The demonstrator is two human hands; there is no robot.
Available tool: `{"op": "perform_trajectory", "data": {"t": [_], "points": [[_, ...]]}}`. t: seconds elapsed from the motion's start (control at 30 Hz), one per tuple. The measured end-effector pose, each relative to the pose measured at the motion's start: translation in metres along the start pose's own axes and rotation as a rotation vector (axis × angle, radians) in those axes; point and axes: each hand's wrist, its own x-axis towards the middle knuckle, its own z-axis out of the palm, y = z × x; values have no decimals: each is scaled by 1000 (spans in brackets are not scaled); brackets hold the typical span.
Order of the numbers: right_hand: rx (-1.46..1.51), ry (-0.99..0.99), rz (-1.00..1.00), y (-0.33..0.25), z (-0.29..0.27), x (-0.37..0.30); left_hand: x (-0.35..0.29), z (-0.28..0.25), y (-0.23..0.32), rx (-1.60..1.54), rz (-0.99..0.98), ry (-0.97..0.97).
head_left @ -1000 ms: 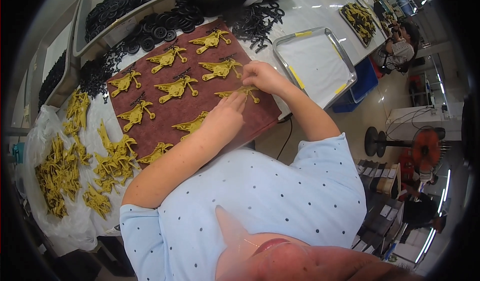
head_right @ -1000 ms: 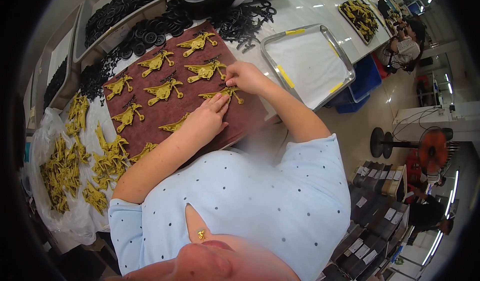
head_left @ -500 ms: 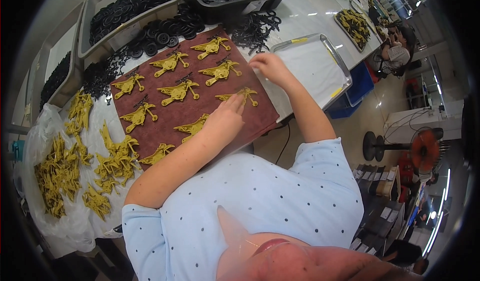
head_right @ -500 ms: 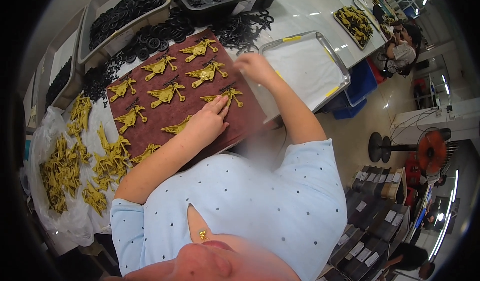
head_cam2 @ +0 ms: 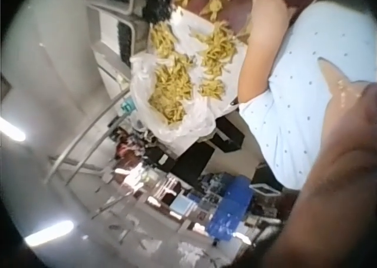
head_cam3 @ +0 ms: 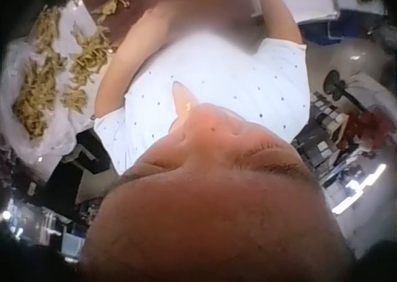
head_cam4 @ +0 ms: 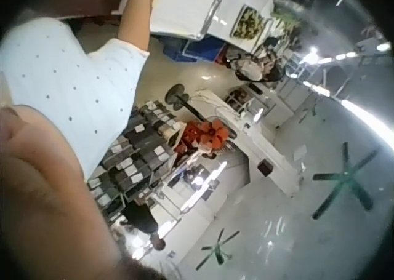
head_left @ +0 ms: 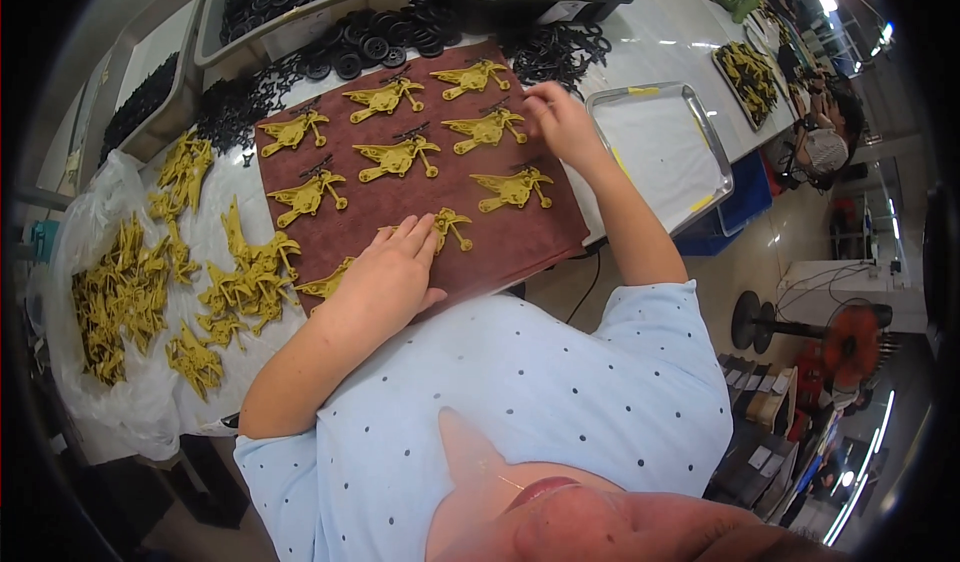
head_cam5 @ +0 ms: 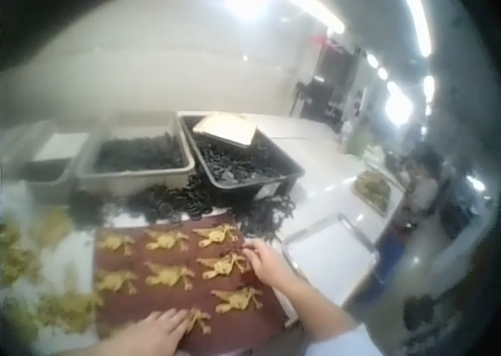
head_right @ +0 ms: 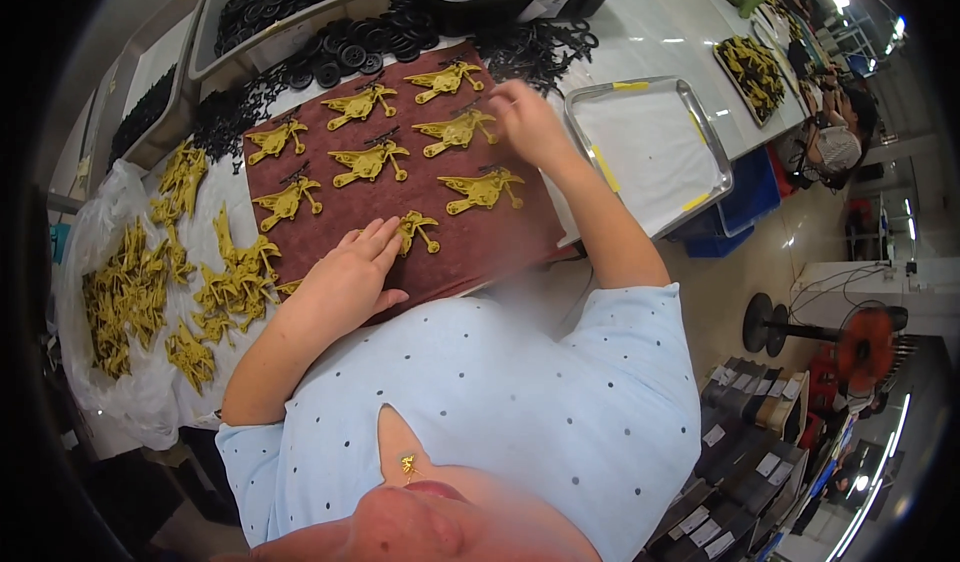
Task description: The person arranges toy motorcycle frames on a mat, attaches handlebars to the frames, and attaches wheels to the frames by hand.
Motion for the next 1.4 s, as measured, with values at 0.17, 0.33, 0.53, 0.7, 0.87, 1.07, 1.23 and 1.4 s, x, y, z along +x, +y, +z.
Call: {"op": "perform_trajectory", "data": {"t": [0.17, 0.33, 0.53, 0.7, 0.87, 1.07, 1.23, 1.4], "points": [[170, -570, 125, -69, 42, -30, 1, 19, -4, -33, -5, 25], [-41, -626, -246, -66, 63, -32, 1, 21, -3, -40, -43, -4], [-129, -691, -274, -68, 76, -27, 1, 29, -5, -42, -49, 44], [-156, -712, -297, -68, 81, -26, 0, 30, -5, -53, -44, 71], [-172, -716, -356, -65, 86, -28, 4, 31, -3, -66, -77, 57], [-189, -797, -363, -63, 80, -20, 3, 33, -3, -58, -76, 56], [-127, -842, -248, -65, 79, -17, 2, 35, -2, -36, -79, 34], [-186, -791, -282, -65, 86, -19, 4, 40, -3, -3, -70, 66]]}}
